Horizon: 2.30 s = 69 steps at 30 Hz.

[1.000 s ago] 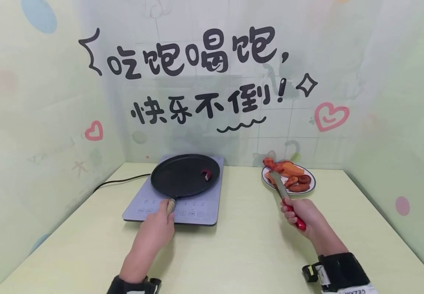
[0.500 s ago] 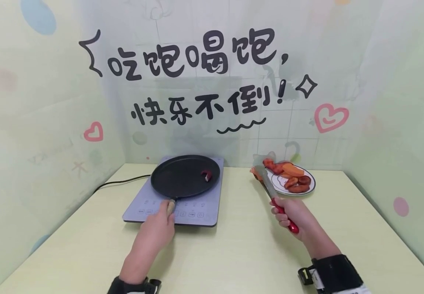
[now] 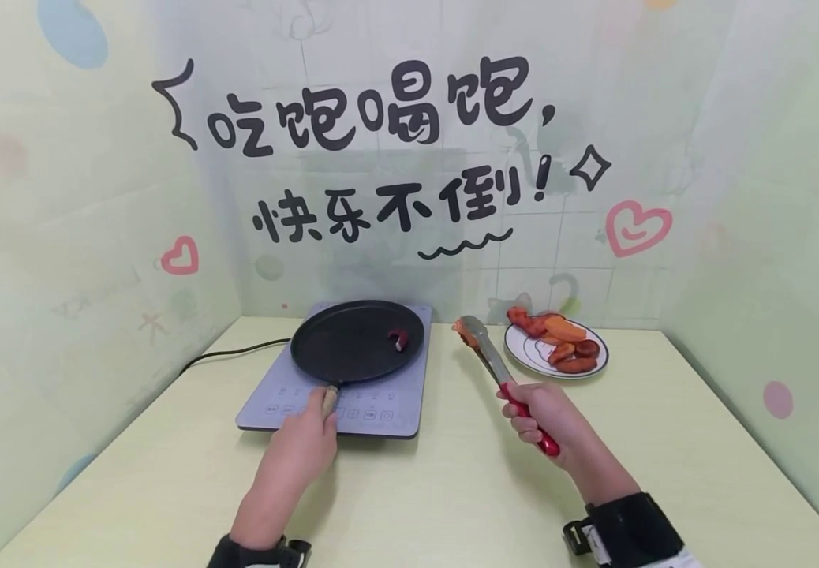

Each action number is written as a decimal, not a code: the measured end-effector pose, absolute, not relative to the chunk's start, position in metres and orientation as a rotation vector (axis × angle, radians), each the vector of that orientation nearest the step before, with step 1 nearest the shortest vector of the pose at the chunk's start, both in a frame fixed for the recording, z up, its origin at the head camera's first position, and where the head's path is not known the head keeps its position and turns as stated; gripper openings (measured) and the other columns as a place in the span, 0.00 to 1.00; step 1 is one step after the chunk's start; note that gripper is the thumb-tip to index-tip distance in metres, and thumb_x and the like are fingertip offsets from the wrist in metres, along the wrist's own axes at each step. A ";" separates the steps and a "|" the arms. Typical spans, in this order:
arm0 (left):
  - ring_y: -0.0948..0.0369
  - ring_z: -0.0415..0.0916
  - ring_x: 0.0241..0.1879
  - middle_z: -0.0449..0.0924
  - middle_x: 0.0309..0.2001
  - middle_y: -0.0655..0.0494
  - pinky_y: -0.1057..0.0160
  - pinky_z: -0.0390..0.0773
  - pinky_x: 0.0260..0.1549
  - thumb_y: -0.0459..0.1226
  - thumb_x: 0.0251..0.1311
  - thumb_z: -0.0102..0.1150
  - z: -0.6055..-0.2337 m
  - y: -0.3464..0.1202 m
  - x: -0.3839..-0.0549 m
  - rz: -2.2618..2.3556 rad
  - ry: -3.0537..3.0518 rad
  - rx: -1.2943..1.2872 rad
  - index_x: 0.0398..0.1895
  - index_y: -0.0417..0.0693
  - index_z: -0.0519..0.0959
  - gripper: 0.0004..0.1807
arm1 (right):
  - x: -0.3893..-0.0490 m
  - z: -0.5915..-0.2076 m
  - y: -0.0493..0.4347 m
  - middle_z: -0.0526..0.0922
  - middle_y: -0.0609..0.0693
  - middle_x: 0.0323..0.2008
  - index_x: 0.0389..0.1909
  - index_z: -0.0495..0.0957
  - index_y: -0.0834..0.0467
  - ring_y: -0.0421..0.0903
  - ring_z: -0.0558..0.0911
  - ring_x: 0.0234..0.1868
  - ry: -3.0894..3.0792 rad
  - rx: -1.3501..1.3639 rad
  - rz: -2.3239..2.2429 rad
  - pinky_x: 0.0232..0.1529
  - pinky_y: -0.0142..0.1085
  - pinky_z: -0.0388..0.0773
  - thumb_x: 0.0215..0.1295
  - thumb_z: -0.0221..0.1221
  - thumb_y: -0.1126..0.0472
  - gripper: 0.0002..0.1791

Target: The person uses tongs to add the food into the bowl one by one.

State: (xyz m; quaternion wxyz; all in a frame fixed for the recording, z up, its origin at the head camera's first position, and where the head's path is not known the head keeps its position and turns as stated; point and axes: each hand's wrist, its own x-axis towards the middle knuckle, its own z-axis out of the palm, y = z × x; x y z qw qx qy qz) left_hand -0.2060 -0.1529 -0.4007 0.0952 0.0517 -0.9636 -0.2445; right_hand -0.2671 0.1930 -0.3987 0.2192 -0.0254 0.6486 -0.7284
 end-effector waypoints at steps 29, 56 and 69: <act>0.50 0.78 0.22 0.82 0.27 0.37 0.52 0.72 0.20 0.37 0.78 0.54 -0.398 -0.151 -0.205 -0.726 -2.840 0.177 0.76 0.39 0.67 0.27 | -0.254 -0.377 0.107 0.69 0.44 0.26 0.55 0.72 0.68 0.33 0.59 0.16 1.854 -0.268 -1.862 0.16 0.23 0.58 0.86 0.49 0.55 0.17; 0.49 0.78 0.24 0.84 0.33 0.33 0.51 0.73 0.21 0.39 0.79 0.54 -0.399 -0.153 -0.206 -0.727 -2.864 0.174 0.77 0.39 0.65 0.29 | -0.251 -0.390 0.091 0.69 0.44 0.25 0.57 0.70 0.70 0.31 0.60 0.15 1.642 -0.274 -1.875 0.15 0.20 0.58 0.87 0.46 0.58 0.17; 0.46 0.81 0.25 0.84 0.31 0.34 0.50 0.74 0.21 0.38 0.78 0.54 -0.400 -0.152 -0.207 -0.703 -2.852 0.163 0.76 0.38 0.66 0.28 | -0.255 -0.392 0.090 0.69 0.41 0.25 0.54 0.65 0.63 0.30 0.63 0.14 1.225 -0.208 -1.964 0.15 0.18 0.59 0.88 0.41 0.55 0.14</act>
